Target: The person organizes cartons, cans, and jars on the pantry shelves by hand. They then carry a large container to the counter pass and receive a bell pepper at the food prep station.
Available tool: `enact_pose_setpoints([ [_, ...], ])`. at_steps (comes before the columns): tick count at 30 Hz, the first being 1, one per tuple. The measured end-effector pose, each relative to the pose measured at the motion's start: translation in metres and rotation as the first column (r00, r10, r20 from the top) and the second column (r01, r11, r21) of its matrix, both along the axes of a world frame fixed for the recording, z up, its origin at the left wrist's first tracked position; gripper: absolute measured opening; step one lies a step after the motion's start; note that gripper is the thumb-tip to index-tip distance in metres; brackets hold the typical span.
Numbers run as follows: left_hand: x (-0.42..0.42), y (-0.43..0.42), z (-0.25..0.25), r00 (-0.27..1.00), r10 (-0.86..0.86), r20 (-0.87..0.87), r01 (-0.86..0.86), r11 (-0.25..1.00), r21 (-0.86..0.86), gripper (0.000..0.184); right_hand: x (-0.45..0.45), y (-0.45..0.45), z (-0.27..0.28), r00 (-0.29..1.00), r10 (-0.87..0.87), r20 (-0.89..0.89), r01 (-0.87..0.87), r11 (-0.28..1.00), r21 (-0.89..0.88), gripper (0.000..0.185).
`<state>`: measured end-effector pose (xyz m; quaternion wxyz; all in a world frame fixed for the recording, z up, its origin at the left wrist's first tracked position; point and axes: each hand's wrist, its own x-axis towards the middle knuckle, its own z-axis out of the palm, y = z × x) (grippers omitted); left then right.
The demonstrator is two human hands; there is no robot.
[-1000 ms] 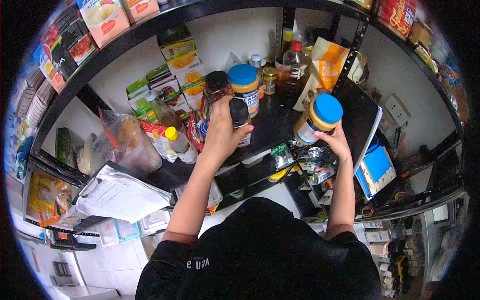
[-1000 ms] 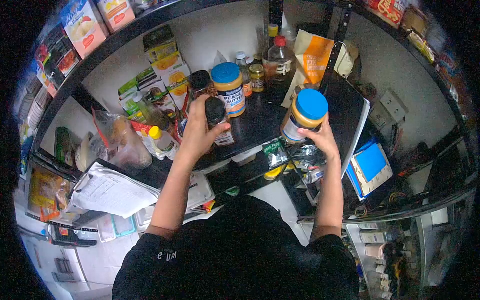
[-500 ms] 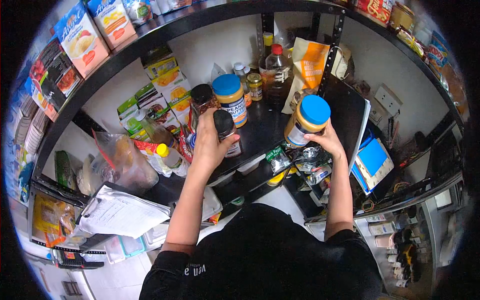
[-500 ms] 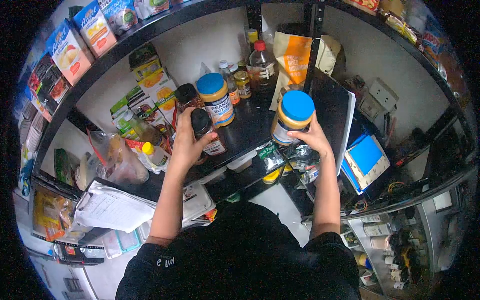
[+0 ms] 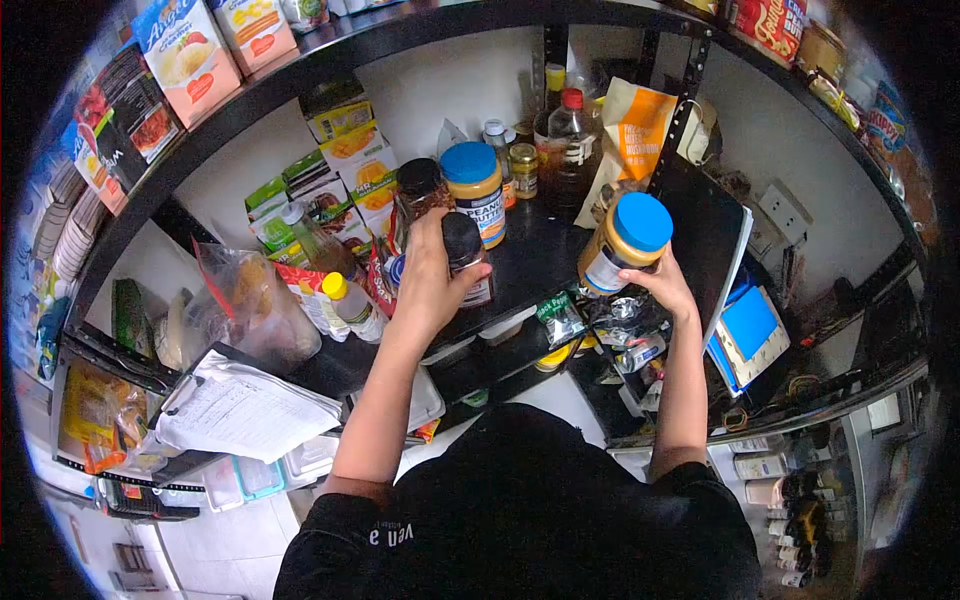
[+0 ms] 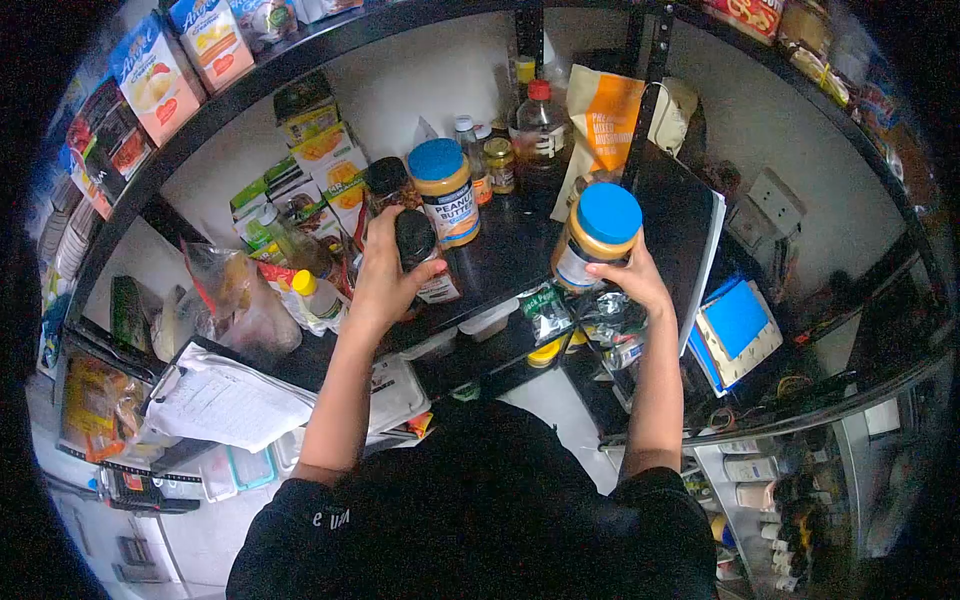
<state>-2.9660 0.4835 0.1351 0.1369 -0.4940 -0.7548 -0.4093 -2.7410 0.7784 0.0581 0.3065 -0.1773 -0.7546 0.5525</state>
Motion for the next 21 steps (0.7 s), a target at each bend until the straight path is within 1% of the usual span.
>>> enact_pose_setpoints([
  [2, 0.0, 0.0, 0.0, 1.0, 0.006, 0.012, -0.006, 1.0, -0.006, 0.088, 0.001, 0.004, -0.005, 1.0, 0.007, -0.009, -0.007, 1.0, 0.016, 0.101],
  [5, -0.001, 0.0, -0.001, 1.0, 0.001, -0.022, 0.0, 1.0, 0.02, 0.087, -0.002, 0.001, -0.002, 1.0, 0.024, -0.017, -0.023, 0.999, 0.03, 0.1],
  [9, 0.004, -0.002, 0.003, 1.0, 0.002, -0.007, -0.002, 1.0, 0.015, 0.086, -0.006, 0.001, -0.001, 0.998, 0.028, -0.061, -0.028, 1.0, 0.012, 0.1],
  [11, 0.005, -0.002, 0.006, 1.0, -0.028, 0.013, 0.027, 0.999, 0.029, 0.087, -0.007, 0.001, 0.002, 0.998, 0.012, -0.062, -0.011, 1.0, 0.015, 0.1],
  [12, 0.006, -0.002, 0.006, 1.0, -0.027, 0.009, 0.027, 0.999, 0.037, 0.083, -0.009, 0.002, 0.0, 0.998, 0.007, -0.069, -0.006, 1.0, 0.006, 0.103],
  [15, 0.004, -0.001, 0.005, 1.0, -0.019, 0.007, 0.019, 0.999, 0.027, 0.083, -0.012, 0.004, 0.001, 0.996, 0.007, -0.089, -0.006, 1.0, 0.012, 0.104],
  [16, 0.004, -0.001, 0.005, 0.999, -0.023, 0.035, 0.022, 0.999, 0.027, 0.086, -0.016, 0.001, 0.003, 0.993, 0.014, -0.117, -0.017, 1.0, -0.021, 0.103],
  [17, 0.004, 0.0, 0.005, 0.999, -0.026, 0.034, 0.025, 0.999, 0.03, 0.086, -0.02, 0.0, 0.004, 0.993, 0.012, -0.118, -0.015, 1.0, -0.019, 0.103],
  [19, 0.005, 0.002, 0.007, 0.999, 0.002, 0.037, -0.003, 1.0, 0.017, 0.086, -0.03, 0.0, 0.004, 0.997, -0.01, -0.078, 0.012, 1.0, 0.018, 0.098],
  [20, 0.005, 0.004, 0.006, 0.999, -0.003, 0.035, 0.002, 1.0, 0.019, 0.086, -0.038, 0.0, -0.001, 0.996, -0.011, -0.09, 0.016, 0.998, 0.054, 0.095],
  [21, 0.003, 0.005, 0.005, 1.0, 0.008, 0.006, -0.008, 1.0, 0.019, 0.086, -0.045, -0.006, 0.005, 0.998, 0.01, -0.068, -0.006, 0.998, 0.056, 0.095],
])
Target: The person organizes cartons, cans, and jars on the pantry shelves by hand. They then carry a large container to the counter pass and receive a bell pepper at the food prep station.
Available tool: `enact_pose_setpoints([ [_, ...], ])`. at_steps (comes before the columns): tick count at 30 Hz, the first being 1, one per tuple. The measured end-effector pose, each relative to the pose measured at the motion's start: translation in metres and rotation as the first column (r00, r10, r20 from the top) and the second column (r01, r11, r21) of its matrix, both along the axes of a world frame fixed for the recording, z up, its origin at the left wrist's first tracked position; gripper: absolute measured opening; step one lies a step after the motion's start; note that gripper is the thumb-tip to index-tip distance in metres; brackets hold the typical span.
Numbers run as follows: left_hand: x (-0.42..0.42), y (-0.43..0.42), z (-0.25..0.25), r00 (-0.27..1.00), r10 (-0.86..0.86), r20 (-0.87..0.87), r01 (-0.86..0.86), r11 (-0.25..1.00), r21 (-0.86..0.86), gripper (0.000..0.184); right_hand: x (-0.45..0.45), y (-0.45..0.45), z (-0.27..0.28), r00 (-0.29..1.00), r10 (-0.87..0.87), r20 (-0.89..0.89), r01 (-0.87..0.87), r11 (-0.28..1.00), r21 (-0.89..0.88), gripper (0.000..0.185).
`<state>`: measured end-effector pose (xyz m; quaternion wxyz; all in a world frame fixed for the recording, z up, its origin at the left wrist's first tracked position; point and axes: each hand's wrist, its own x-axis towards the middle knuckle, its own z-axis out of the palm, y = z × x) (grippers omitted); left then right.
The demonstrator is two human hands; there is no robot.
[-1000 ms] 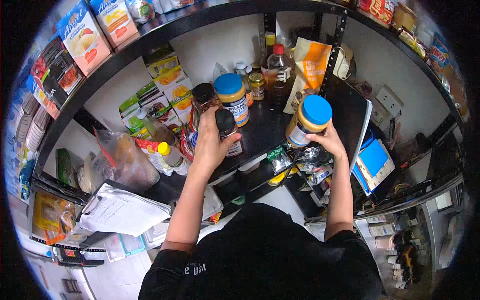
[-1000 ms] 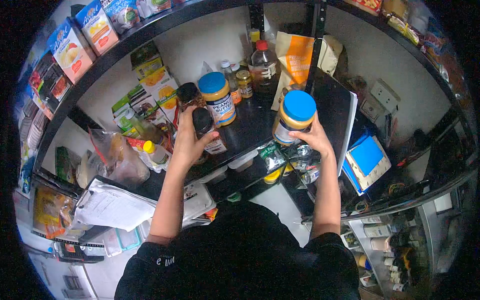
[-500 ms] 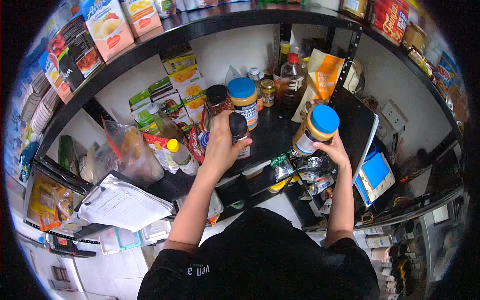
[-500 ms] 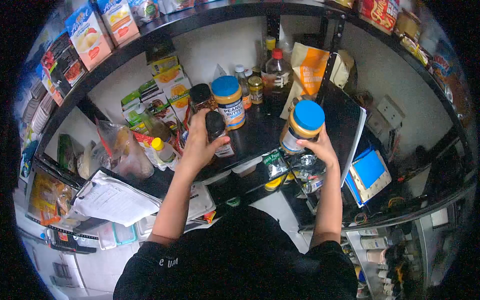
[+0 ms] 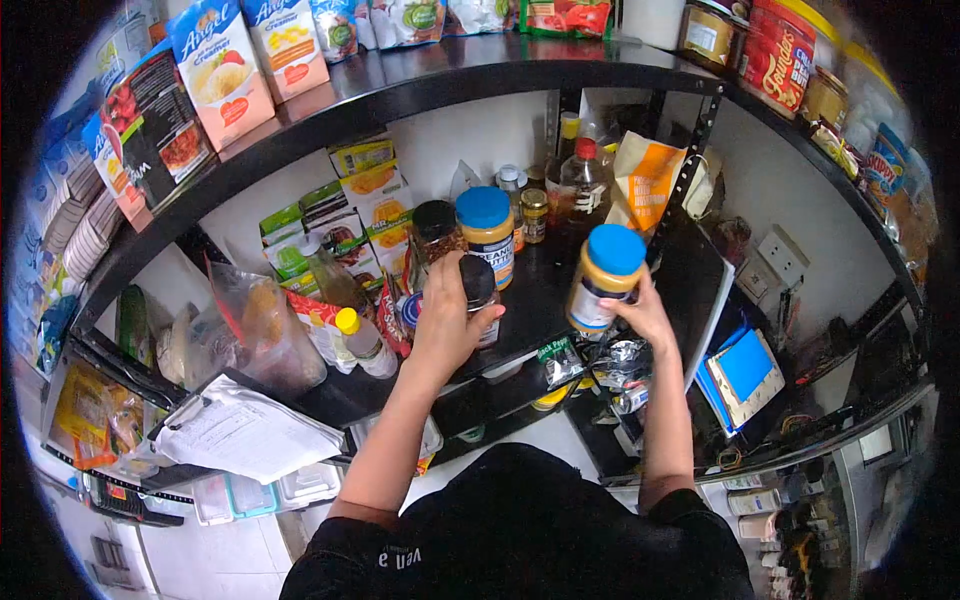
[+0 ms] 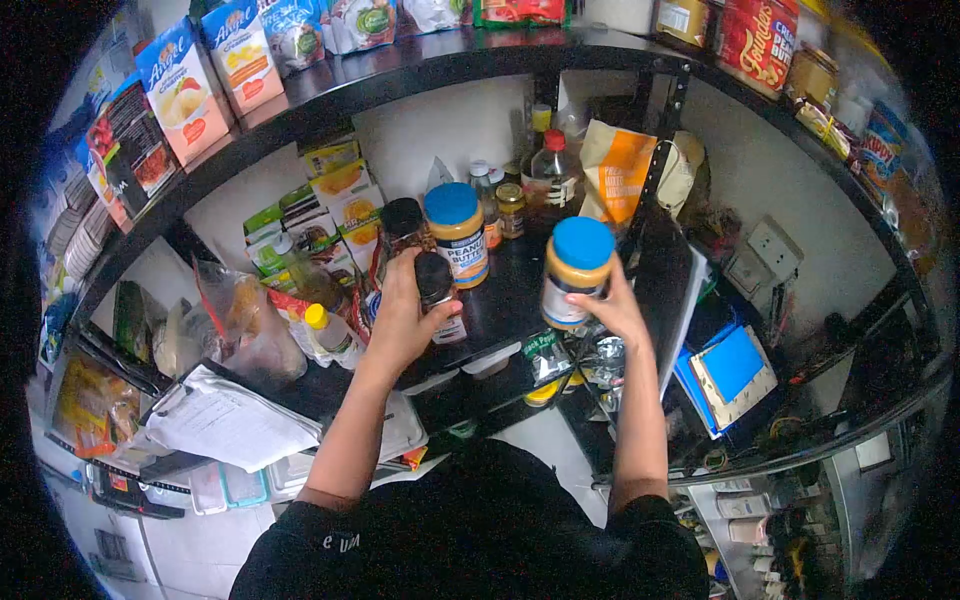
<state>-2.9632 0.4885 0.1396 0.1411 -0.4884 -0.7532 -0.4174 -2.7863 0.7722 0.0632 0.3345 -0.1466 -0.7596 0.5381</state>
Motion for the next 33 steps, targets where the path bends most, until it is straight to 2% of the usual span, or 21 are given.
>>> enact_pose_setpoints([
  [2, -0.003, 0.002, 0.001, 0.999, 0.01, -0.031, -0.01, 1.0, 0.004, 0.087, -0.018, -0.009, 0.004, 0.995, -0.021, 0.095, 0.014, 0.997, 0.07, 0.098],
  [3, -0.004, 0.003, 0.002, 1.0, 0.02, -0.007, -0.02, 1.0, -0.015, 0.087, -0.027, -0.021, 0.012, 0.998, 0.018, 0.055, -0.022, 0.996, 0.081, 0.102],
  [5, -0.008, 0.005, 0.001, 0.999, 0.033, 0.017, -0.032, 0.999, -0.033, 0.088, -0.051, -0.022, -0.003, 0.996, 0.026, 0.085, -0.038, 0.988, 0.149, 0.109],
  [8, -0.014, 0.009, -0.003, 0.995, 0.059, -0.077, -0.061, 0.998, -0.021, 0.089, -0.078, -0.045, 0.001, 0.997, 0.05, 0.059, -0.058, 0.988, 0.14, 0.111],
  [9, -0.014, 0.009, 0.0, 0.997, 0.057, -0.047, -0.06, 0.997, -0.044, 0.089, -0.083, -0.05, 0.003, 0.998, 0.057, -0.005, -0.055, 0.979, 0.198, 0.1],
  [10, -0.014, 0.009, 0.002, 0.998, 0.056, -0.018, -0.057, 0.996, -0.068, 0.09, -0.083, -0.041, 0.0, 0.998, 0.055, -0.005, -0.053, 0.979, 0.197, 0.1],
  [12, -0.017, 0.01, 0.001, 0.998, 0.062, -0.026, -0.064, 0.996, -0.07, 0.09, -0.085, -0.013, -0.009, 0.97, -0.05, 0.236, -0.044, 0.925, 0.377, 0.082],
  [13, -0.018, 0.011, 0.001, 0.997, 0.072, -0.033, -0.074, 0.995, -0.068, 0.09, -0.081, -0.009, 0.0, 0.99, -0.098, 0.103, 0.066, 0.959, 0.275, 0.064],
  [14, -0.018, 0.012, 0.001, 0.997, 0.074, -0.033, -0.076, 0.994, -0.073, 0.09, -0.08, -0.003, 0.01, 0.994, -0.098, 0.043, 0.098, 0.995, -0.002, 0.059],
  [15, -0.018, 0.012, 0.003, 0.996, 0.08, -0.027, -0.081, 0.993, -0.08, 0.09, -0.088, 0.022, -0.003, 0.978, -0.206, -0.035, 0.203, 0.976, -0.075, 0.052],
  [16, -0.016, 0.012, 0.004, 0.996, 0.084, -0.021, -0.085, 0.992, -0.089, 0.089, -0.088, 0.021, 0.015, 0.97, -0.225, -0.089, 0.19, 0.937, -0.294, 0.057],
  [18, -0.015, 0.013, 0.009, 0.994, 0.106, -0.034, -0.11, 0.987, -0.121, 0.089, -0.107, 0.025, 0.028, 0.915, -0.268, -0.301, 0.203, 0.952, -0.23, 0.075],
  [19, -0.015, 0.015, 0.01, 0.99, 0.13, -0.049, -0.136, 0.98, -0.143, 0.089, -0.118, 0.027, 0.035, 0.902, -0.328, -0.28, 0.34, 0.94, -0.005, 0.082],
  [20, -0.017, 0.016, 0.011, 0.99, 0.13, -0.05, -0.136, 0.979, -0.15, 0.089, -0.129, 0.028, 0.04, 0.881, -0.387, -0.272, 0.449, 0.865, 0.222, 0.09],
  [21, -0.019, 0.016, 0.011, 0.991, 0.127, -0.038, -0.131, 0.98, -0.153, 0.089, -0.136, 0.023, 0.052, 0.857, -0.425, -0.293, 0.513, 0.762, 0.396, 0.089],
  [24, -0.023, 0.016, 0.008, 0.991, 0.126, -0.041, -0.131, 0.979, -0.156, 0.089, -0.174, 0.039, 0.022, 0.772, -0.584, -0.251, 0.633, 0.671, 0.386, 0.077],
  [25, -0.025, 0.017, 0.008, 0.99, 0.127, -0.054, -0.133, 0.98, -0.15, 0.09, -0.173, 0.043, 0.021, 0.773, -0.583, -0.252, 0.633, 0.673, 0.383, 0.077],
  [27, -0.029, 0.017, 0.007, 0.989, 0.137, -0.056, -0.145, 0.976, -0.163, 0.089, -0.166, 0.052, 0.023, 0.777, -0.615, -0.133, 0.617, 0.703, 0.354, 0.074],
  [29, -0.03, 0.017, 0.008, 0.988, 0.146, -0.056, -0.154, 0.972, -0.176, 0.089, -0.159, 0.056, 0.023, 0.768, -0.619, -0.166, 0.635, 0.699, 0.329, 0.072],
  [31, -0.031, 0.019, 0.011, 0.943, 0.19, -0.275, -0.254, 0.942, -0.221, 0.084, -0.156, 0.053, 0.023, 0.757, -0.633, -0.162, 0.645, 0.684, 0.341, 0.076],
  [33, -0.019, 0.026, 0.018, 0.919, 0.186, -0.346, -0.283, 0.925, -0.253, 0.081, -0.156, 0.042, 0.018, 0.743, -0.63, -0.226, 0.662, 0.64, 0.391, 0.08],
])
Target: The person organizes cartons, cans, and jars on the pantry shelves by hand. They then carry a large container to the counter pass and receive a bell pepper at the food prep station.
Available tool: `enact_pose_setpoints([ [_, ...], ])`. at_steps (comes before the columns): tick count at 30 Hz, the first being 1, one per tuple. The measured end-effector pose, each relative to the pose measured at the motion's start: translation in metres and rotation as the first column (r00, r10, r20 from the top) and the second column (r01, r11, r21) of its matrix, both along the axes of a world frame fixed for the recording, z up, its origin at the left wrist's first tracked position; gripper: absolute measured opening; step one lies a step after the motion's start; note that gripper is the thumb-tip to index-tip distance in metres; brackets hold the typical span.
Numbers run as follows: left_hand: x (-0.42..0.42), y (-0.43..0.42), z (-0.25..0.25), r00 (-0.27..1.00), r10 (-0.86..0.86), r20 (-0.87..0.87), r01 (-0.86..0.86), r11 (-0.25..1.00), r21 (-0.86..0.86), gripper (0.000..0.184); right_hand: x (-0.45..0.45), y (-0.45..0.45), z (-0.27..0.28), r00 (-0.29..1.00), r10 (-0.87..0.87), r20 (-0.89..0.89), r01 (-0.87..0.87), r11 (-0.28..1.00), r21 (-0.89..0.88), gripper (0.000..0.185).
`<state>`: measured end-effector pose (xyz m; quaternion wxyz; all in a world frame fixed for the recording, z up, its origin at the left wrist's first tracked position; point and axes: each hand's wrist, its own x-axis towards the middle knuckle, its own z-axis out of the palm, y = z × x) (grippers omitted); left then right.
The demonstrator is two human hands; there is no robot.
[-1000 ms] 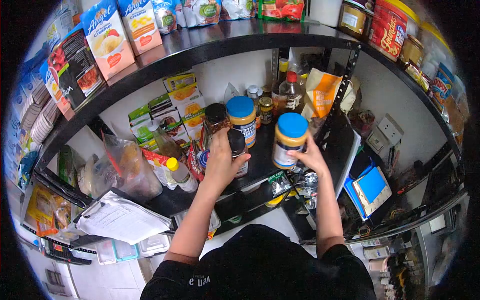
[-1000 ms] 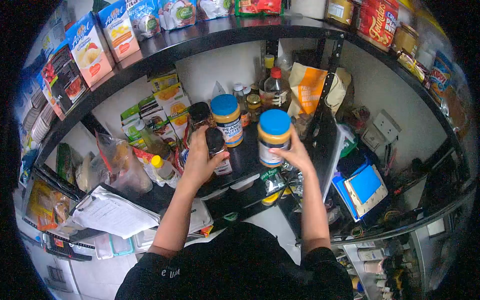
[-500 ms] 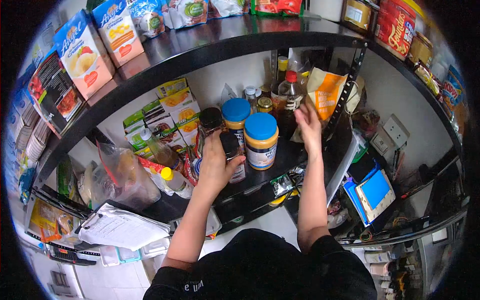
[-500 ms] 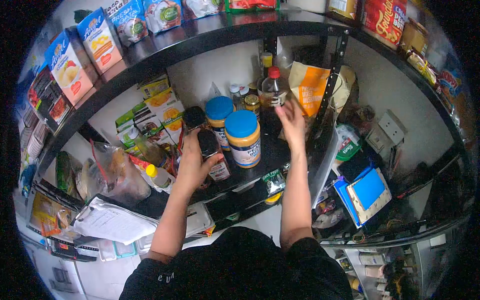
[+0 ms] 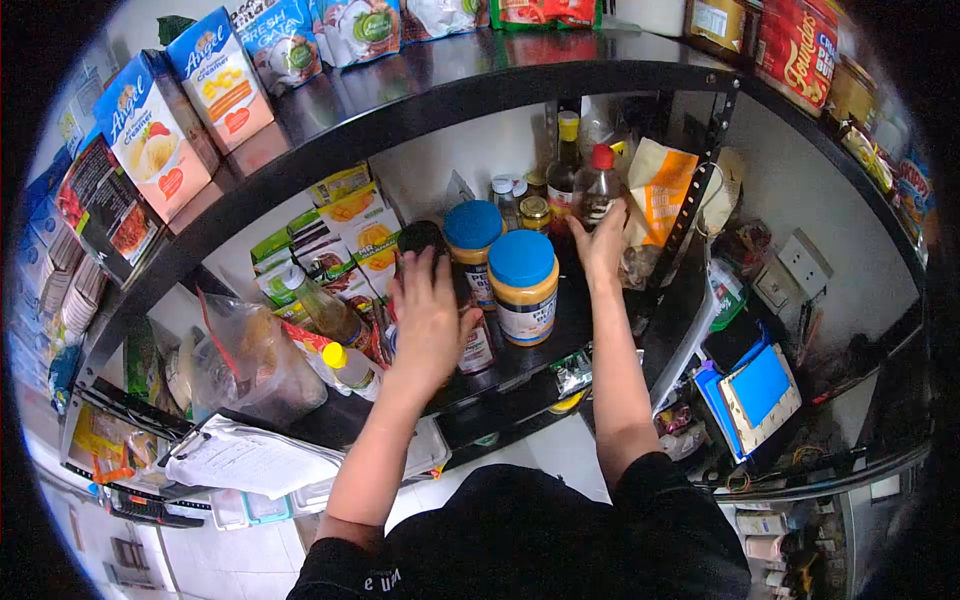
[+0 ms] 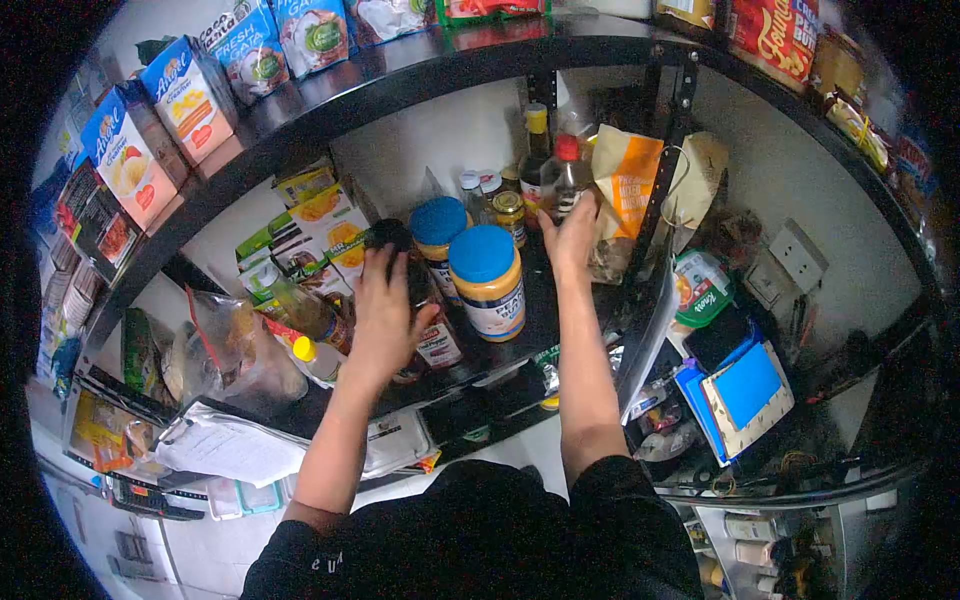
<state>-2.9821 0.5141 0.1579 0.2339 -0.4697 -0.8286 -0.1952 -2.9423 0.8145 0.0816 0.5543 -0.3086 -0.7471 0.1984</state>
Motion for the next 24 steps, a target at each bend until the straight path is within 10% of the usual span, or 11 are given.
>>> enact_pose_setpoints([
  [17, 0.002, 0.053, 0.004, 0.953, -0.294, -0.075, 0.269, 0.934, -0.236, 0.054, 0.023, -0.01, 0.013, 0.991, 0.103, 0.083, -0.11, 0.99, 0.091, 0.095],
  [21, 0.006, 0.041, 0.011, 0.957, -0.266, -0.111, 0.212, 0.911, -0.354, 0.046, 0.043, -0.057, 0.039, 0.995, -0.024, 0.095, 0.001, 0.972, 0.234, 0.047],
  [24, 0.016, 0.036, 0.011, 0.97, -0.216, -0.109, 0.162, 0.915, -0.369, 0.051, 0.02, -0.054, 0.017, 0.953, 0.291, 0.084, -0.302, 0.935, 0.183, 0.019],
])
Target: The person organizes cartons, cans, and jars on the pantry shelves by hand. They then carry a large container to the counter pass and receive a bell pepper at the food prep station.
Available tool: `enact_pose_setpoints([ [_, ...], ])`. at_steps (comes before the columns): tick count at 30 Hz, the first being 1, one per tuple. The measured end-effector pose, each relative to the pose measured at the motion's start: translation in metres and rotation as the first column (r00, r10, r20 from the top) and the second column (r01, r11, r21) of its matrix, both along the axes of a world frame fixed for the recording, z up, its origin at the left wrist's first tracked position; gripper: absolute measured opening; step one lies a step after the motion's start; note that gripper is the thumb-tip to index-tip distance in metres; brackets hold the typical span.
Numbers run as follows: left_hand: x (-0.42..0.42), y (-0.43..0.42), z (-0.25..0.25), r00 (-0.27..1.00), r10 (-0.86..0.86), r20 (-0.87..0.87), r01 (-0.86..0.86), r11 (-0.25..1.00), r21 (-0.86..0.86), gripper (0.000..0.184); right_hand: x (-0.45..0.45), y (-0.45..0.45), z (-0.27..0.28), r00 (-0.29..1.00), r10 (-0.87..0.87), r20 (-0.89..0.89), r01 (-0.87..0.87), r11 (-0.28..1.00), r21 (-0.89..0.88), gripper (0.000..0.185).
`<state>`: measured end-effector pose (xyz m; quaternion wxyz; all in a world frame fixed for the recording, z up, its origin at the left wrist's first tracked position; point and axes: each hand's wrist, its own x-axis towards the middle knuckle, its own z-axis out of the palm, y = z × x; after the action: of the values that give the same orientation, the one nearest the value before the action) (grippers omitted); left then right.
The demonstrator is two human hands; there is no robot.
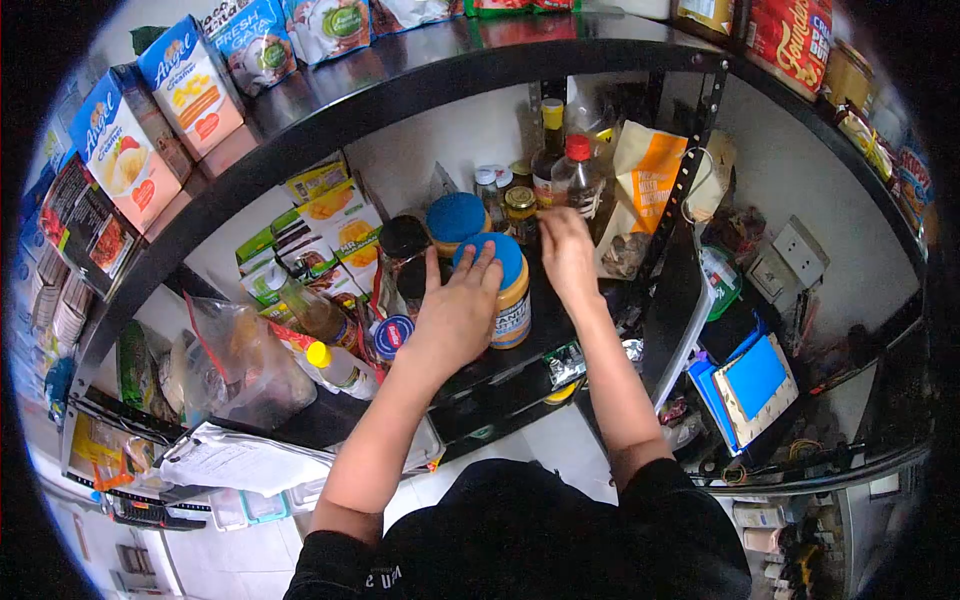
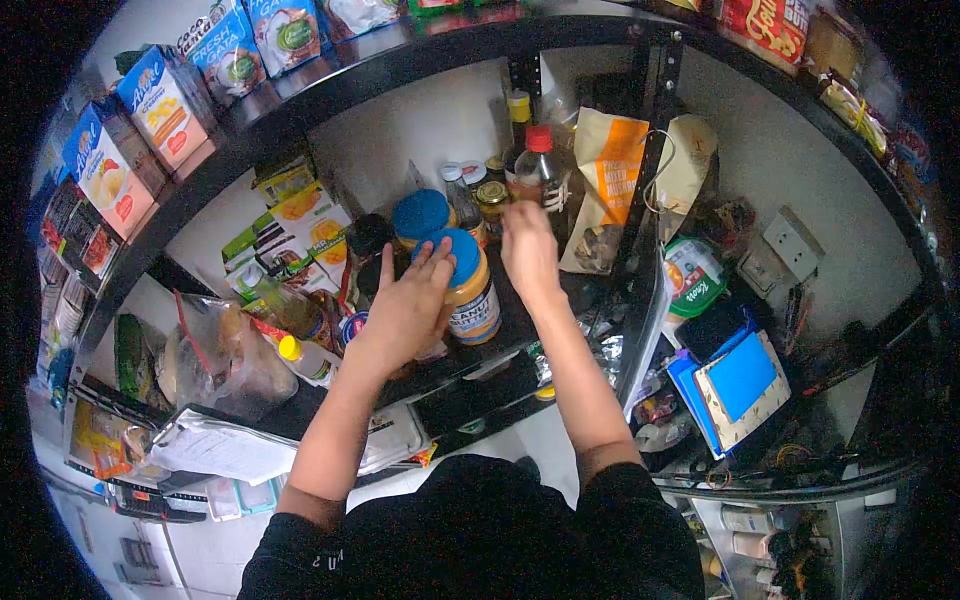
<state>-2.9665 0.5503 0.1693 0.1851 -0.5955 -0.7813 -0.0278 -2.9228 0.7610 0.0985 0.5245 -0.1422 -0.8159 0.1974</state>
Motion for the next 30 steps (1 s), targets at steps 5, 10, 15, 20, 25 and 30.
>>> enact_pose_setpoints([
  [5, 0.009, 0.004, -0.003, 0.995, 0.083, 0.056, -0.084, 0.996, 0.02, 0.058, -0.065, 0.028, -0.014, 0.966, 0.049, 0.256, -0.029, 0.996, -0.082, 0.051],
  [10, 0.011, 0.004, -0.009, 0.993, 0.114, -0.014, -0.113, 0.993, 0.034, 0.055, -0.114, 0.05, -0.03, 0.762, -0.029, 0.647, 0.068, 0.997, -0.036, 0.059],
  [15, 0.01, 0.003, -0.01, 0.992, 0.12, -0.035, -0.119, 0.992, 0.03, 0.053, -0.098, 0.034, -0.027, 0.778, -0.104, 0.619, 0.163, 0.986, -0.039, 0.047],
  [20, 0.008, 0.004, -0.015, 0.992, 0.113, -0.055, -0.11, 0.992, 0.056, 0.049, -0.057, 0.01, -0.017, 0.78, -0.093, 0.618, 0.142, 0.989, -0.031, 0.036],
  [25, 0.005, 0.004, -0.017, 0.994, 0.092, -0.054, -0.086, 0.991, 0.103, 0.046, -0.012, 0.009, -0.002, 0.906, 0.066, 0.418, -0.001, 0.988, -0.155, 0.058],
  [30, 0.004, 0.001, -0.018, 0.997, 0.061, -0.048, -0.053, 0.988, 0.146, 0.045, 0.024, 0.005, 0.017, 0.95, 0.293, 0.106, -0.241, 0.906, -0.347, 0.058],
])
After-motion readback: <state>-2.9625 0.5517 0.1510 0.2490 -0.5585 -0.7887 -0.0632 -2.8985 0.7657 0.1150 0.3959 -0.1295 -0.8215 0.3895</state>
